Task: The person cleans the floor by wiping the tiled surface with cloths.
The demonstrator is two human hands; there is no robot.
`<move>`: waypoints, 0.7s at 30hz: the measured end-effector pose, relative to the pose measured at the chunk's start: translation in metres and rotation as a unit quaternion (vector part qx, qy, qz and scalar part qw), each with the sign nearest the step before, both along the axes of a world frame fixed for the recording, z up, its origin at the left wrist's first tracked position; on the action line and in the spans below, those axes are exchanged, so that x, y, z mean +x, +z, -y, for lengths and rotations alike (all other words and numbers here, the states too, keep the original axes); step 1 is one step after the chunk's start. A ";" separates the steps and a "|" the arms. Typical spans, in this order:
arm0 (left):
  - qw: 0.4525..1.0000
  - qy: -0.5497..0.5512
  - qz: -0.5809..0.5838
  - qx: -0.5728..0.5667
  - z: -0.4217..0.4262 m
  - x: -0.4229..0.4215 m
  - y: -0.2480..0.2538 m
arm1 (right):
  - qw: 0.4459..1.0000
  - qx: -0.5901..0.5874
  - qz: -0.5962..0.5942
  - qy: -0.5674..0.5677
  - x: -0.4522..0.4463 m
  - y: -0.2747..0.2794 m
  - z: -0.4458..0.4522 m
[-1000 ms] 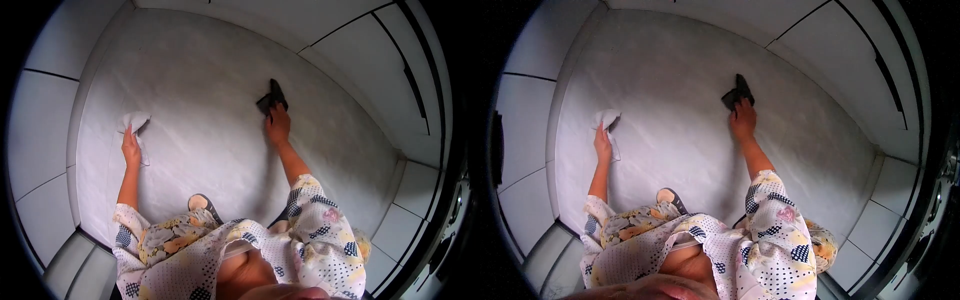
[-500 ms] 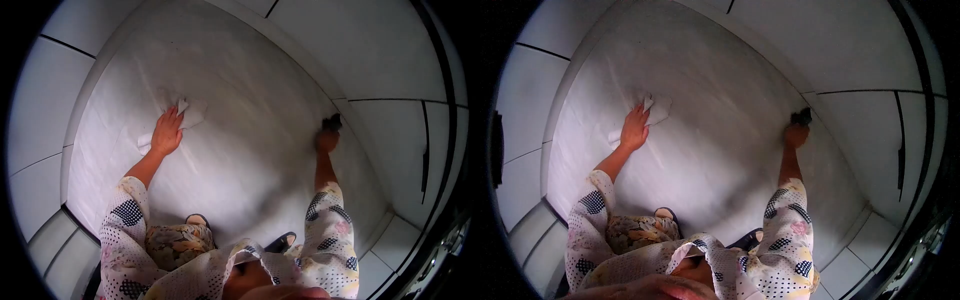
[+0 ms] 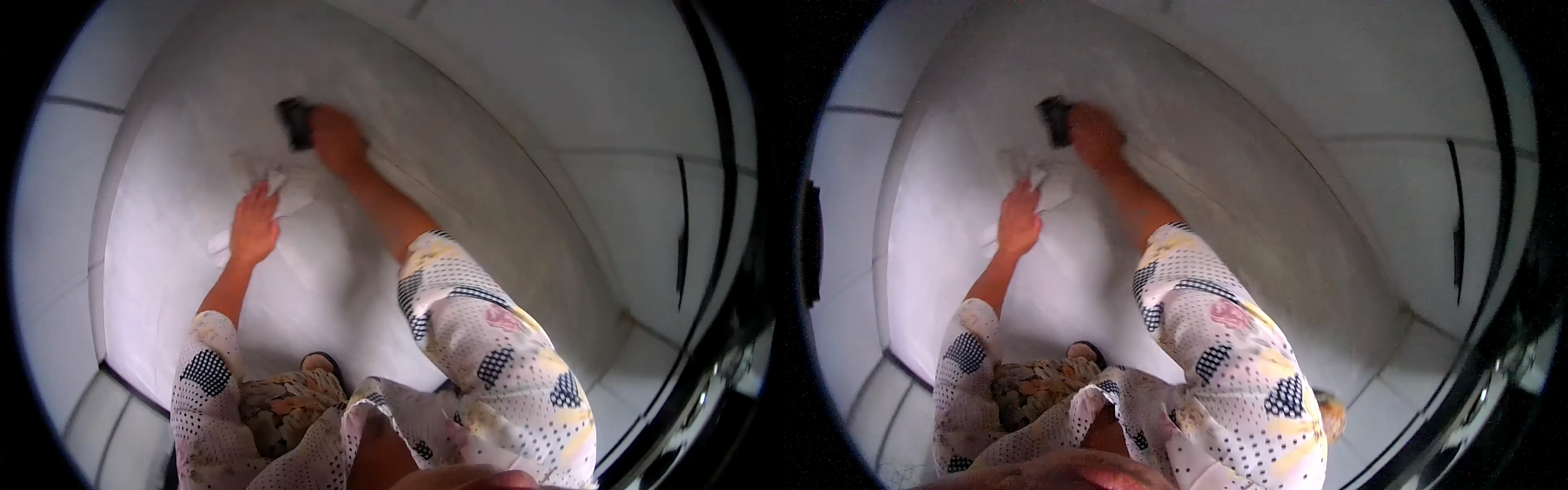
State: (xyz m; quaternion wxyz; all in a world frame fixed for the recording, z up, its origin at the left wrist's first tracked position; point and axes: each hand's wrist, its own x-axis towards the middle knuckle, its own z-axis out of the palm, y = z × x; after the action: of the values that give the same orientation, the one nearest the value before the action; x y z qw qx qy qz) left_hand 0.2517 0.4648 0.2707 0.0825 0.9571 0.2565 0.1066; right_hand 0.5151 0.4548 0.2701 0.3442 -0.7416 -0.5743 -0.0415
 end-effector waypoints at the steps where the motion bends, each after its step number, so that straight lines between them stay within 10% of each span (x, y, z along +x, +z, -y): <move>1: 0.999 -0.006 -0.035 -0.014 -0.005 0.005 -0.001 | 0.998 -0.060 -0.017 0.028 -0.015 -0.003 0.017; 6: 0.999 -0.022 -0.027 0.032 -0.012 -0.002 -0.021 | 0.972 0.041 -0.232 0.010 -0.052 -0.026 0.094; 9: 0.997 -0.004 -0.080 0.015 -0.007 -0.005 -0.035 | 0.861 0.060 -0.489 -0.130 -0.041 -0.055 0.147; 13: 0.998 -0.004 -0.064 0.024 -0.010 -0.009 -0.042 | 0.818 0.145 -0.426 -0.360 0.041 -0.032 0.292; 16: 0.998 -0.008 -0.049 0.027 -0.014 -0.018 -0.049 | 0.835 0.094 -0.135 -0.525 0.129 -0.063 0.431; 21: 0.998 -0.013 -0.063 0.020 -0.015 -0.022 -0.054 | 0.672 0.137 -0.178 -0.705 0.232 -0.098 0.578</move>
State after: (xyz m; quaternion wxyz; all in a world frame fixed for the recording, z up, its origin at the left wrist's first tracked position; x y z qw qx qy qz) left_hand 0.2302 0.4802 0.2165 0.0482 0.9668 0.2461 0.0498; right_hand 0.7469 -0.1227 0.1726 0.4056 -0.8642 0.2038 -0.2171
